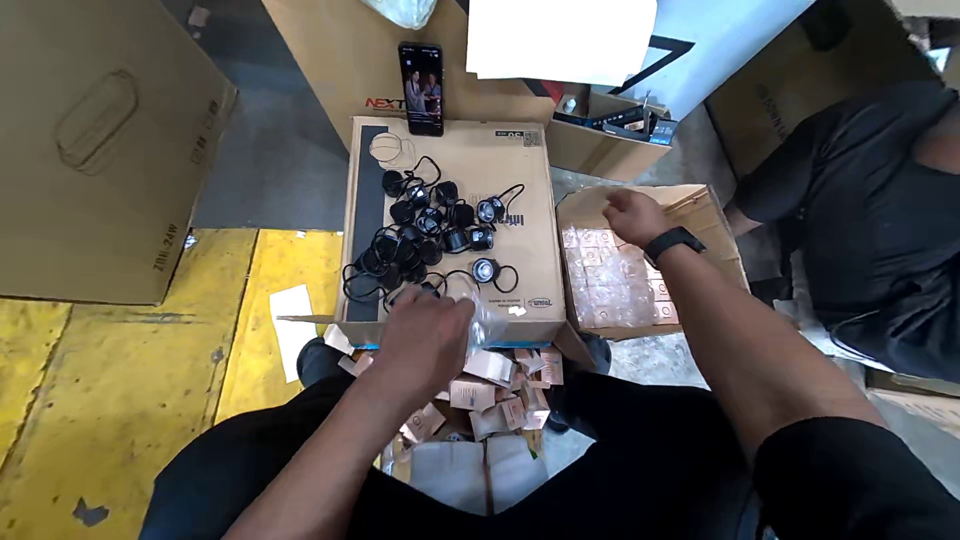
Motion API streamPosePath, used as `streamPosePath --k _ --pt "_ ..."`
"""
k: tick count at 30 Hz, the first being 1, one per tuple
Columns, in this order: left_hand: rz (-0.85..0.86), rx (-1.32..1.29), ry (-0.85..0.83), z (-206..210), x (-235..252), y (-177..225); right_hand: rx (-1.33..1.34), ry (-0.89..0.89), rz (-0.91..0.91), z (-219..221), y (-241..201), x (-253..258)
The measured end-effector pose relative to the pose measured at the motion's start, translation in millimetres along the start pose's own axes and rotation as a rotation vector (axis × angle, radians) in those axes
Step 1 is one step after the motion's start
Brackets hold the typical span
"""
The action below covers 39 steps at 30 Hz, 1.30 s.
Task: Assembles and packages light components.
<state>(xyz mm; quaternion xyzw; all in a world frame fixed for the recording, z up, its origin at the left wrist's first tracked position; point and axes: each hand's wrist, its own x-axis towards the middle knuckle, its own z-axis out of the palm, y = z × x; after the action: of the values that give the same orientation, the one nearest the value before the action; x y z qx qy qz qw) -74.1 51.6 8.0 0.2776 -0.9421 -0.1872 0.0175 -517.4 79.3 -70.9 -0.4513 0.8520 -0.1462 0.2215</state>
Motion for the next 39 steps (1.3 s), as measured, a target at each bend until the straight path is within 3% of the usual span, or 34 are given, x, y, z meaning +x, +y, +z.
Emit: streamPosePath --k 5,9,12,13,15,17,20,25,32,39 --pt "-0.183 -0.062 0.161 -31 -8 -10 -0.025 -0.166 -0.451 48 -122 -83" --pt "-0.217 -0.058 0.285 -43 -17 -13 -0.248 -0.444 -0.603 134 -136 -171" --pt "-0.205 -0.094 0.36 -47 -23 -14 -0.451 -0.715 -0.541 179 -134 -200" --pt "-0.207 -0.104 0.36 -48 -26 -14 -0.454 -0.677 -0.53 188 -131 -205" --pt "-0.203 -0.132 0.353 -50 -28 -14 -0.34 -0.421 -0.53 194 -127 -202" --pt "-0.182 -0.172 0.329 -52 -31 -14 -0.198 -0.154 -0.48 191 -126 -182" --pt "-0.161 -0.216 0.245 -51 -30 -13 -0.087 0.058 -0.373 185 -130 -141" --pt "-0.161 -0.152 0.171 -45 -21 -11 -0.282 -0.099 -0.29 179 -139 -98" --pt "-0.212 -0.097 0.236 -35 -12 -12 -0.419 -0.224 -0.338 130 -123 -93" --pt "-0.237 -0.034 0.279 -27 1 -9 -0.303 -0.349 -0.216 136 -102 -99"
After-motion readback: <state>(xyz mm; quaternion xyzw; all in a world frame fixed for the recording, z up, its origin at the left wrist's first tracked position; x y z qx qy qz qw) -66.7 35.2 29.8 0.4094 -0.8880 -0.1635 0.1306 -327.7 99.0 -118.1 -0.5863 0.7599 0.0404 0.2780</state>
